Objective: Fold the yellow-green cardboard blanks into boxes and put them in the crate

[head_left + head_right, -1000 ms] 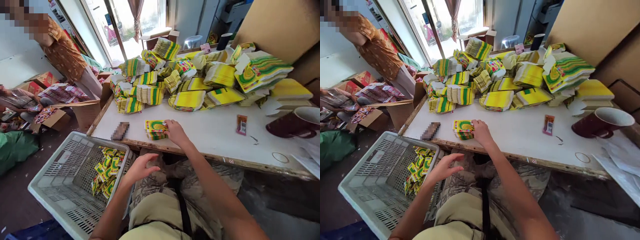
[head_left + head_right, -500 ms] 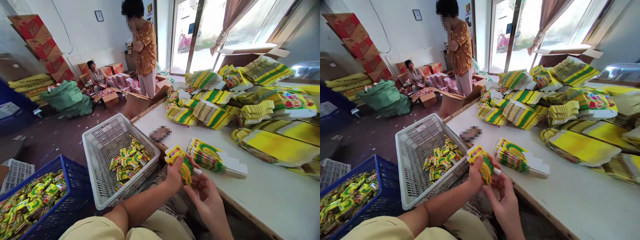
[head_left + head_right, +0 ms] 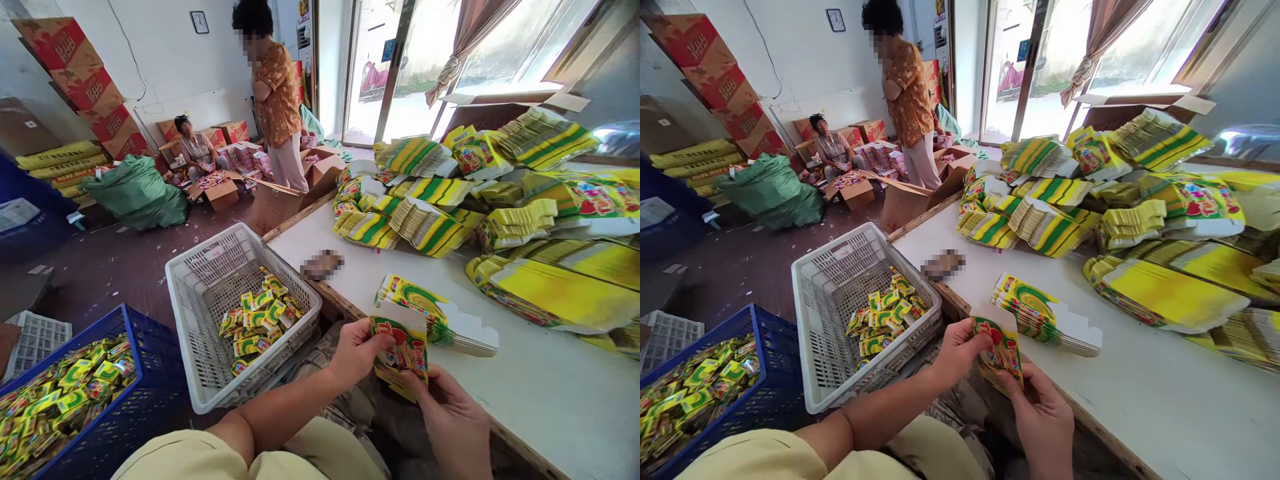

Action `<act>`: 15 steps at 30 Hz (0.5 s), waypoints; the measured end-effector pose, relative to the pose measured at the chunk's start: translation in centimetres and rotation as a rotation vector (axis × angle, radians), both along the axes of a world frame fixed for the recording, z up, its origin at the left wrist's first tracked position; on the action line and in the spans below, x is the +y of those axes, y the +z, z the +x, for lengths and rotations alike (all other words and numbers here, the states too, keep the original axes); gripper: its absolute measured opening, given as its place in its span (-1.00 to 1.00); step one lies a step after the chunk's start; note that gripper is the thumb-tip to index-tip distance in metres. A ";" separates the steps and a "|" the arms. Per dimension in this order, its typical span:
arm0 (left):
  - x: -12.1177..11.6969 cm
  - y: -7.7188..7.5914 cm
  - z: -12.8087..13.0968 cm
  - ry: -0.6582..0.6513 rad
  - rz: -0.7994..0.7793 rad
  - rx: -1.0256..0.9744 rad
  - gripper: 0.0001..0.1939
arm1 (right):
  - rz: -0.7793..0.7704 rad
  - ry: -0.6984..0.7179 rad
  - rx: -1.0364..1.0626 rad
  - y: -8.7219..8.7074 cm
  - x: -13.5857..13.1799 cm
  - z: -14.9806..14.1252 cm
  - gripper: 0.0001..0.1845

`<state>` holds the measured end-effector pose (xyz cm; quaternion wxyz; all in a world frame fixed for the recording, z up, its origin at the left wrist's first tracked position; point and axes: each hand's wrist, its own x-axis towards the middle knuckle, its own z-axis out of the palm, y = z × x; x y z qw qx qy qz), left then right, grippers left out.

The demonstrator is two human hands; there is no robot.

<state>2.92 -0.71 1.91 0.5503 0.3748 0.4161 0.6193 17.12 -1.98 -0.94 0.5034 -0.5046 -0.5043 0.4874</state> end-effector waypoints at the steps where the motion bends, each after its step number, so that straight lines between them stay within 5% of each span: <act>1: 0.0 0.0 -0.2 -0.020 -0.008 0.016 -0.51 | 0.018 -0.030 -0.023 -0.1 0.0 0.3 -0.61; 4: -0.1 0.9 -1.3 -0.031 0.023 0.127 -0.49 | 0.137 -0.133 -0.186 -0.1 0.1 2.2 -0.60; 8: -0.2 3.7 -3.4 0.021 0.194 0.431 -0.34 | 0.554 -0.057 -0.562 0.6 0.7 4.9 -0.74; 12: -0.3 4.9 -3.8 -0.334 0.296 0.876 0.02 | 0.902 0.124 -0.739 1.9 0.3 4.4 -0.81; 15: -0.6 3.9 -3.1 -0.613 0.158 1.083 -0.02 | 0.884 0.045 -0.705 2.3 -0.6 3.2 -0.84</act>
